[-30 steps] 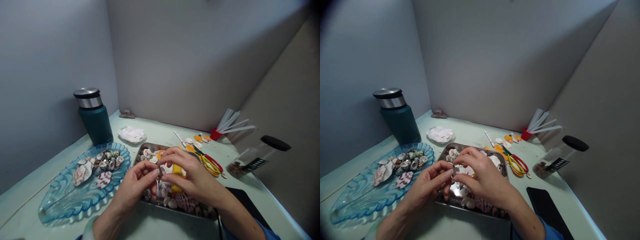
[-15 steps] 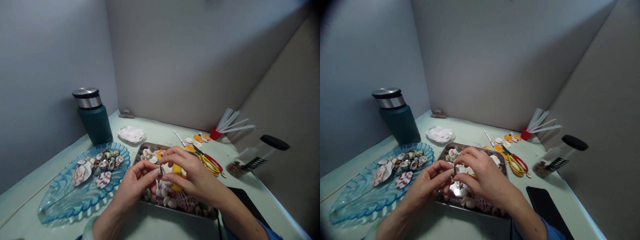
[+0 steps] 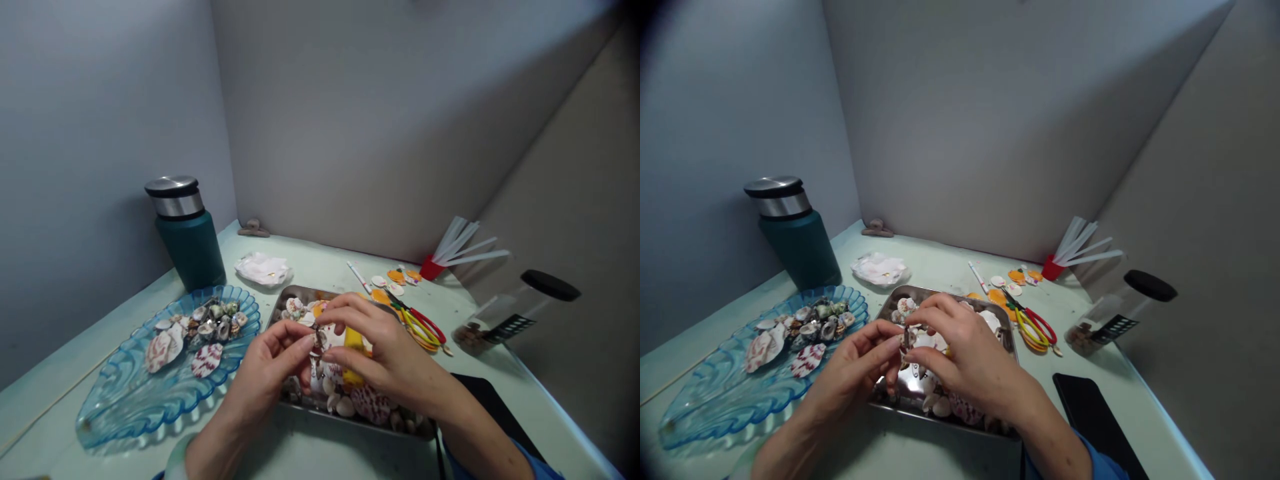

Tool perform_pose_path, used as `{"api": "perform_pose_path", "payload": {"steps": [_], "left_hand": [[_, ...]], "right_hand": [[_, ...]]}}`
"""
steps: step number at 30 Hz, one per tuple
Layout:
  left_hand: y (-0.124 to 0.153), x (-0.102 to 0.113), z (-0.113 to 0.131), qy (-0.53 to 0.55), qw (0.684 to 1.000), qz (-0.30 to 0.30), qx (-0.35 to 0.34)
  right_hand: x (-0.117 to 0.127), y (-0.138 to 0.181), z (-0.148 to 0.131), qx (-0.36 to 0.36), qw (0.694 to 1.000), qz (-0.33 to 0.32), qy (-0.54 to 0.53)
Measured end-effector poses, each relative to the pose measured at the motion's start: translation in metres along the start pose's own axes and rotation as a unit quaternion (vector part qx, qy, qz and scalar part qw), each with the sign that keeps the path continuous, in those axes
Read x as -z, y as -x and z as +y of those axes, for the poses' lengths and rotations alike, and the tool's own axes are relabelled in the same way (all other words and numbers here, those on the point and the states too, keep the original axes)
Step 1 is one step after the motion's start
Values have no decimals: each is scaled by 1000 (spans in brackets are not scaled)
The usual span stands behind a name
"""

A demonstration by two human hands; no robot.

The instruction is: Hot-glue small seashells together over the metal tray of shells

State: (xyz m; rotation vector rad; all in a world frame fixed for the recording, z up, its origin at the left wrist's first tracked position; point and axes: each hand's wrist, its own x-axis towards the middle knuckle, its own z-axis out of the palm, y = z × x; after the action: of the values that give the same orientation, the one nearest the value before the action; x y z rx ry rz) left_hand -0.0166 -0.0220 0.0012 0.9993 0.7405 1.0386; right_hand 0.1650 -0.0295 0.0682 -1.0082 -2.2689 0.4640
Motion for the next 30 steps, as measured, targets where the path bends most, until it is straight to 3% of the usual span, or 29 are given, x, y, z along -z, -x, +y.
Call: {"api": "perform_pose_path", "payload": {"steps": [30], "left_hand": [[-1, -1, 0, 6, 1000, 10, -7]], "right_hand": [[-2, -1, -1, 12, 1000, 14, 14]]}}
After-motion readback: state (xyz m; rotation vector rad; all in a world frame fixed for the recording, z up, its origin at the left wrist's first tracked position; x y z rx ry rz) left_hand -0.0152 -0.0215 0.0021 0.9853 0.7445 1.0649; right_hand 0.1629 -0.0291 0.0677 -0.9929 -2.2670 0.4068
